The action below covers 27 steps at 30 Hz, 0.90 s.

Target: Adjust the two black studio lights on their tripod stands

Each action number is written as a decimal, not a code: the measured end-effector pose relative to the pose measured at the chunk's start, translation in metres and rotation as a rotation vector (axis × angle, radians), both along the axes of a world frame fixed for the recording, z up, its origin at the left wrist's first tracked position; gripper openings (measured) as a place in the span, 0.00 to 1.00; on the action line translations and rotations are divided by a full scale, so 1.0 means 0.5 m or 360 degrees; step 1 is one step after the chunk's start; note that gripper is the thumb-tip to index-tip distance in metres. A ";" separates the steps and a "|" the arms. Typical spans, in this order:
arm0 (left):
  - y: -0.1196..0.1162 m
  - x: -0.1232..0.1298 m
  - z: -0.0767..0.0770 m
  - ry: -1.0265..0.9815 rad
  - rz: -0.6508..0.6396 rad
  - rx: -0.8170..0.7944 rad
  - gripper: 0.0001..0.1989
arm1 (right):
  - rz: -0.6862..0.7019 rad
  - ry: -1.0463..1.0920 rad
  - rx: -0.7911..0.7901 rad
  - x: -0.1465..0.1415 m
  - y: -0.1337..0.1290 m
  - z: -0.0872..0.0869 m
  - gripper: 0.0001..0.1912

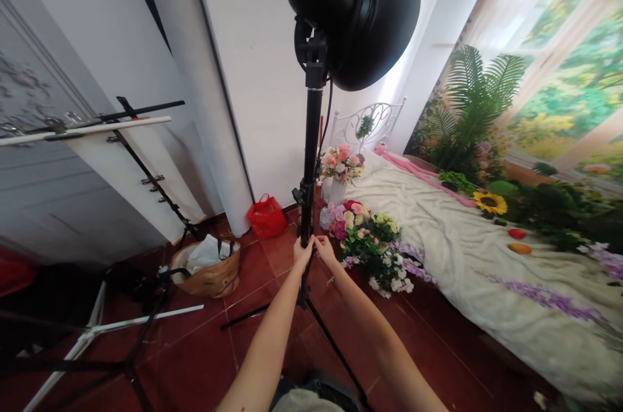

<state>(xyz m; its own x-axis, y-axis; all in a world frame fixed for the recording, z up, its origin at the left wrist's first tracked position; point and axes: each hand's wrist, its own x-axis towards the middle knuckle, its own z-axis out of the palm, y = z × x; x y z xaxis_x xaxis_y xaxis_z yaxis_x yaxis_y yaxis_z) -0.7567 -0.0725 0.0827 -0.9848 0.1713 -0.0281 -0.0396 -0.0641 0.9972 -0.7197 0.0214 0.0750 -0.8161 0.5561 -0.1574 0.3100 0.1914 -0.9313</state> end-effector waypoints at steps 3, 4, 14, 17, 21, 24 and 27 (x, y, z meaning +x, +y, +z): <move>-0.001 -0.002 -0.004 0.0048 -0.0062 -0.0019 0.18 | 0.0056 0.0320 0.0184 0.031 -0.013 -0.010 0.24; -0.002 -0.002 -0.005 0.0064 -0.0066 -0.0030 0.19 | 0.0082 0.0419 0.0266 0.039 -0.014 -0.014 0.25; -0.005 -0.001 -0.007 0.0123 -0.0078 -0.0059 0.19 | 0.0242 0.0478 0.0578 0.042 0.005 -0.055 0.26; -0.006 -0.002 -0.003 0.0124 -0.0079 -0.0078 0.20 | 0.0224 0.0526 0.0685 0.028 0.004 -0.055 0.26; -0.007 -0.001 -0.001 0.0102 -0.0071 -0.0091 0.20 | 0.0101 0.0410 0.0889 0.011 0.006 -0.046 0.25; -0.007 -0.001 -0.003 0.0139 -0.0077 -0.0101 0.20 | 0.0114 0.0332 0.1076 0.004 0.009 -0.036 0.24; -0.007 -0.002 -0.003 0.0139 -0.0088 -0.0081 0.20 | 0.0159 0.0205 0.1181 0.001 0.011 -0.022 0.21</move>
<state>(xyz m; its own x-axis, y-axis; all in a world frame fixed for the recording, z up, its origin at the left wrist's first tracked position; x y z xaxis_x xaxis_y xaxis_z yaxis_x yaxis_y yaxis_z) -0.7577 -0.0761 0.0811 -0.9730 0.2257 0.0475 0.0456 -0.0135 0.9989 -0.7191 0.0268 0.0640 -0.8546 0.4016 0.3292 0.1560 0.8033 -0.5748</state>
